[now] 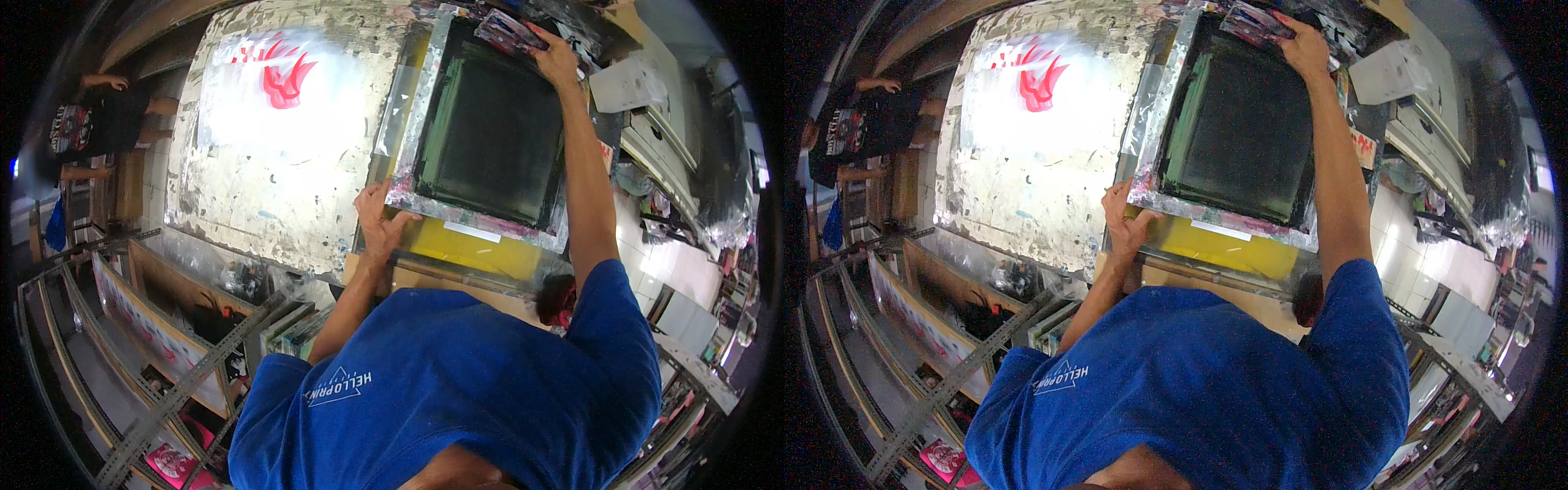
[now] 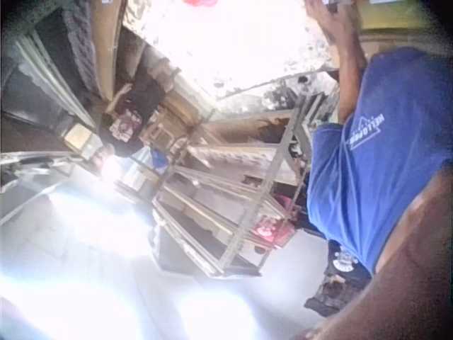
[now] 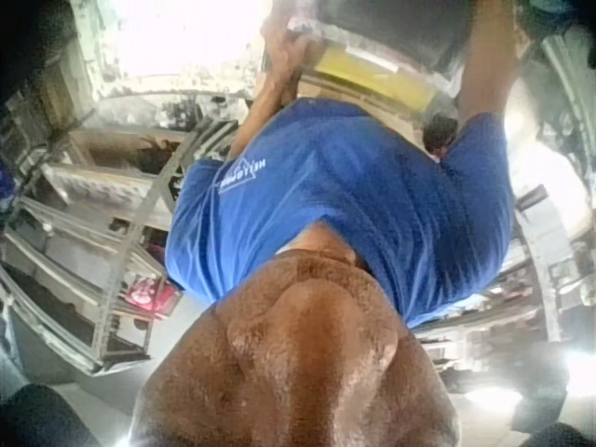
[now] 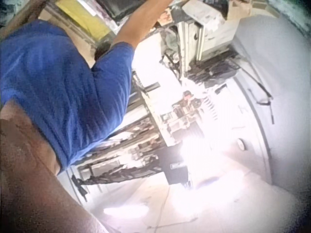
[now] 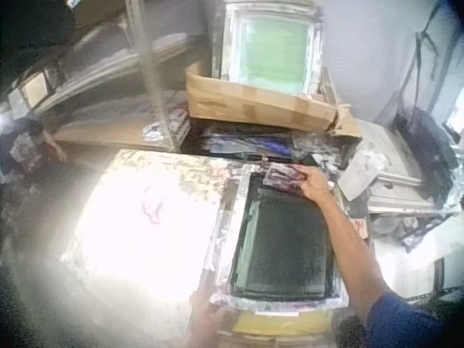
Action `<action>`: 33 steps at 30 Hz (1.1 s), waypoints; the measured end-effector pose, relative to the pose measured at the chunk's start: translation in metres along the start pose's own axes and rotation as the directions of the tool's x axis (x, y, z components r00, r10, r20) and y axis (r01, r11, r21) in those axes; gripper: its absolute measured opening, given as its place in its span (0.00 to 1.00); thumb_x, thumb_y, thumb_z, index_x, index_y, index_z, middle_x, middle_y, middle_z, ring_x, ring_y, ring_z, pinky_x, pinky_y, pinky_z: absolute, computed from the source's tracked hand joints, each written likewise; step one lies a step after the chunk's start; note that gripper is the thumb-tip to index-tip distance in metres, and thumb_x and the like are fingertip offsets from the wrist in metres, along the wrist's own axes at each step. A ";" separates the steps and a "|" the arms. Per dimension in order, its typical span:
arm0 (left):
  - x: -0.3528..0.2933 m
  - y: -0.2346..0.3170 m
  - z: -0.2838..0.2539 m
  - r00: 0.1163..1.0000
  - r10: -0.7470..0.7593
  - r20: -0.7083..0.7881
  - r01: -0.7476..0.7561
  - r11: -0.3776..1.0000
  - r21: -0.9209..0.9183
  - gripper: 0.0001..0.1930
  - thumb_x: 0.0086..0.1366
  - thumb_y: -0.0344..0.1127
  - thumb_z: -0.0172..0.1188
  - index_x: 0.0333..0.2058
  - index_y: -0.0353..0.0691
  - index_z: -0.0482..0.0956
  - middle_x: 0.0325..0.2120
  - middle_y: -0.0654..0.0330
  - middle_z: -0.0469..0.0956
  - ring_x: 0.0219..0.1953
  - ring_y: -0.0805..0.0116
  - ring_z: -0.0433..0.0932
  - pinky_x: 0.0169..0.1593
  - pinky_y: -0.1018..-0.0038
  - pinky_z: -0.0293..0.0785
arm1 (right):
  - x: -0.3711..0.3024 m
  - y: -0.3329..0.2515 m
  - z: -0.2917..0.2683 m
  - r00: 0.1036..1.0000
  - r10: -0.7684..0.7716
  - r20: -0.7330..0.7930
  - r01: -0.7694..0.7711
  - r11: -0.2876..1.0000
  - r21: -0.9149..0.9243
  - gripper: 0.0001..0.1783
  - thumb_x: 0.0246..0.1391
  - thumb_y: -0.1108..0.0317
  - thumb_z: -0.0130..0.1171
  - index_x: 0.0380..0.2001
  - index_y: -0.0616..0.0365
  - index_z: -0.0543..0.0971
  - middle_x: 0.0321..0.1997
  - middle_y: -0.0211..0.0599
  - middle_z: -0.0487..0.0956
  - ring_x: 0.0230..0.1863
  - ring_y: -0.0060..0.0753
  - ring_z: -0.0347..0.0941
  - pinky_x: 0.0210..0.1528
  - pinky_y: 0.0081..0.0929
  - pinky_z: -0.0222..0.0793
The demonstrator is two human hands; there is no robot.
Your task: The person performs screen printing by placing sheets on a workspace, lowering a mesh frame, and applying red ink with a squeegee. They lift the frame after each print and move the completed sheet to an assistant.
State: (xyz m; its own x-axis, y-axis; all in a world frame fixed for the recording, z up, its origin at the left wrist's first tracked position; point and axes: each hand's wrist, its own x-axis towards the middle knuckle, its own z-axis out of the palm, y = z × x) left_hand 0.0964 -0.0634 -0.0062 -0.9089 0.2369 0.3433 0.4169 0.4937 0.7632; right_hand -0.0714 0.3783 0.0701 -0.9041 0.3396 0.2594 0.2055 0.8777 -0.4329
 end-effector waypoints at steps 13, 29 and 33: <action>0.088 0.105 -0.029 0.978 -0.023 -0.209 -0.034 0.964 -0.265 0.33 0.51 0.33 0.75 0.56 0.30 0.74 0.46 0.51 0.77 0.51 0.54 0.70 0.57 0.61 0.65 | -0.190 -0.176 -0.169 0.981 -0.185 0.055 0.189 0.977 -0.096 0.28 0.45 0.68 0.67 0.54 0.43 0.81 0.47 0.42 0.83 0.50 0.46 0.78 0.52 0.34 0.72; 0.074 0.002 0.053 0.982 -0.030 -0.187 0.114 0.882 0.456 0.14 0.56 0.40 0.71 0.37 0.40 0.85 0.33 0.55 0.81 0.37 0.54 0.78 0.40 0.61 0.73 | -0.053 -0.201 -0.253 0.973 -0.173 -0.154 0.169 0.985 -0.043 0.22 0.52 0.61 0.61 0.50 0.57 0.82 0.47 0.51 0.84 0.48 0.45 0.80 0.54 0.34 0.72; 0.083 0.015 0.057 0.944 -0.185 -0.274 0.185 0.982 -0.026 0.10 0.58 0.35 0.70 0.32 0.34 0.86 0.24 0.53 0.82 0.21 0.63 0.76 0.29 0.71 0.71 | -0.046 -0.195 -0.249 0.953 -0.202 -0.225 0.201 0.979 -0.028 0.22 0.52 0.62 0.61 0.49 0.59 0.83 0.48 0.53 0.83 0.49 0.45 0.79 0.55 0.34 0.72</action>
State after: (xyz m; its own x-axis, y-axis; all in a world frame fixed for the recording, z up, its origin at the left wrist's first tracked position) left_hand 0.0275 0.0117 0.0022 -0.9380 -0.0972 0.3326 0.2409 0.5069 0.8276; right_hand 0.0235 0.2754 0.3576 -0.8193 0.2223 0.5286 0.0303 0.9373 -0.3472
